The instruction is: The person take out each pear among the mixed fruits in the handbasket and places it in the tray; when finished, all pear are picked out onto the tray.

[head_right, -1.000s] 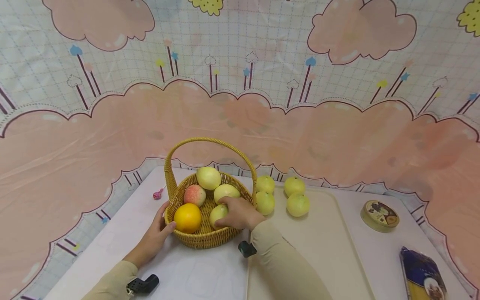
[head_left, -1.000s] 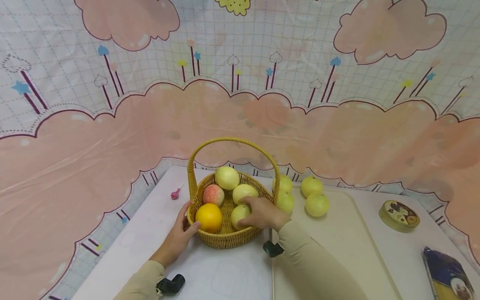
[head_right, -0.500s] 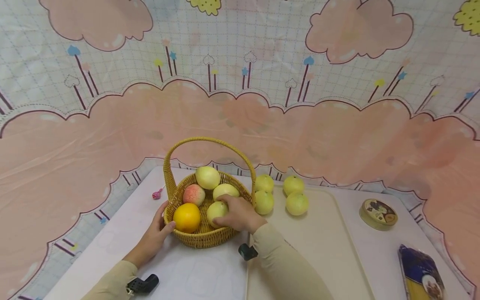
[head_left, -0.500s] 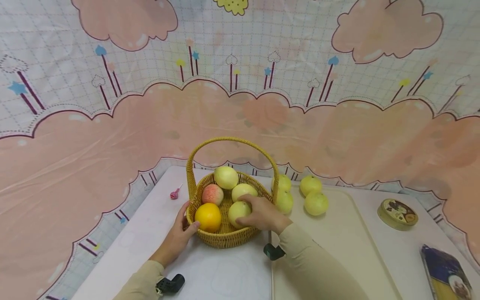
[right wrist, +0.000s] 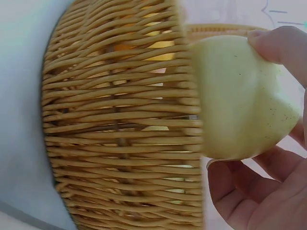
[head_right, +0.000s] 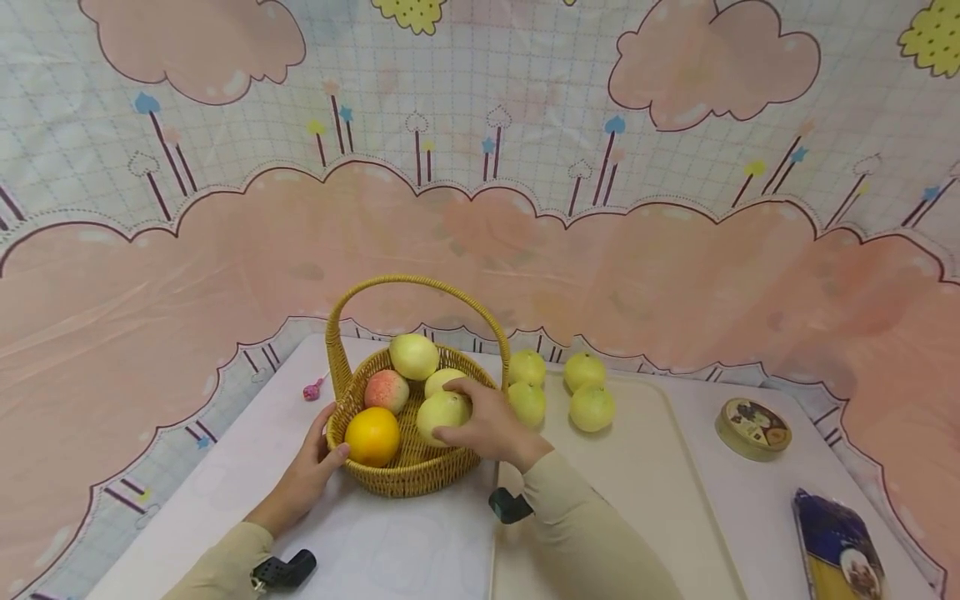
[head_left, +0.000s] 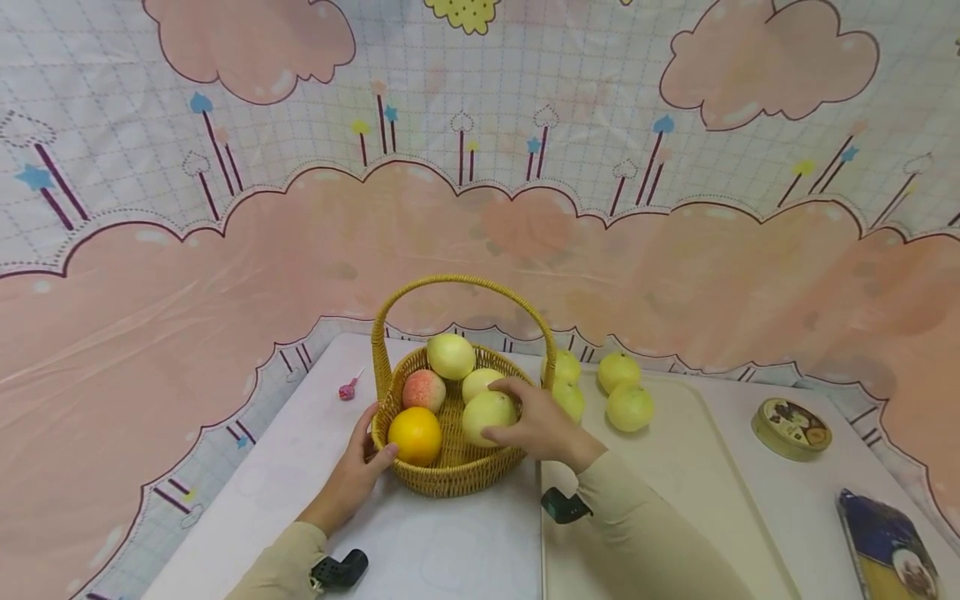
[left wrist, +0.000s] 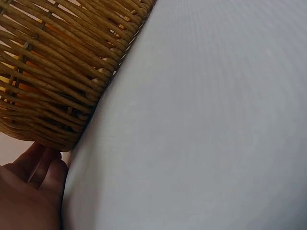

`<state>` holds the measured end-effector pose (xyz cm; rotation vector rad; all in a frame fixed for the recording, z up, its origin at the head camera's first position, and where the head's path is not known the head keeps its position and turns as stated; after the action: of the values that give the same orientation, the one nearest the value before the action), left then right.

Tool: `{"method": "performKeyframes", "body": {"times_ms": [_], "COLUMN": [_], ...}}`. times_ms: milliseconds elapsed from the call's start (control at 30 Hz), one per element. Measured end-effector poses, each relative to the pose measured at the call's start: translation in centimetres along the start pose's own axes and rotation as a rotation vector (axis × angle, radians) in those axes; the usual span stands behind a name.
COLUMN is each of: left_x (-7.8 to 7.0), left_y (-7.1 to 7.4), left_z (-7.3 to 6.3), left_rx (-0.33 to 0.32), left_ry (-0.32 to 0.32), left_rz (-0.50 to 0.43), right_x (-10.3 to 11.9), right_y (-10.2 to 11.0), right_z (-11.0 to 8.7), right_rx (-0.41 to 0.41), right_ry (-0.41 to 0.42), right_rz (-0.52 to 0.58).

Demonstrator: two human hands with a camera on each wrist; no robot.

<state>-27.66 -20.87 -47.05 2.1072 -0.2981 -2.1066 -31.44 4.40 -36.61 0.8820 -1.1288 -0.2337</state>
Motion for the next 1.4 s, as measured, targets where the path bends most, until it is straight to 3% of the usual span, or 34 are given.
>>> {"method": "performKeyframes", "body": {"times_ms": [533, 833, 1067, 1400], "left_x": [-0.3, -0.3, -0.3, -0.3], "left_y": [0.1, 0.1, 0.1, 0.0], "left_z": [-0.3, -0.4, -0.4, -0.3], "left_rx": [0.001, -0.001, -0.002, 0.000], "left_ry": [-0.005, -0.012, -0.013, -0.014], "left_rz": [0.017, 0.022, 0.028, 0.029], "right_x": [1.3, -0.9, -3.4, -5.6], "right_y": [4.3, 6.1, 6.9, 7.7], "right_z": [-4.1, -6.2, -7.5, -8.1], "right_rx": [-0.033, -0.067, -0.066, -0.088], "right_ry": [0.144, 0.115, 0.044, 0.016], "right_rz": [-0.034, -0.065, -0.024, -0.057]}}
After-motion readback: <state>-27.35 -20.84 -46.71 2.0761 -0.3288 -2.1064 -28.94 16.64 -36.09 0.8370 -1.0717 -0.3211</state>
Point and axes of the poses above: each hand's wrist, its own z-axis towards the middle knuckle, its own y-axis out of the back of the hand, x = y × z, the point moved 9 cm from there along z, towards the middle knuckle, and after that the axes turned 5 degrees about -z, right-handed, at the moved point
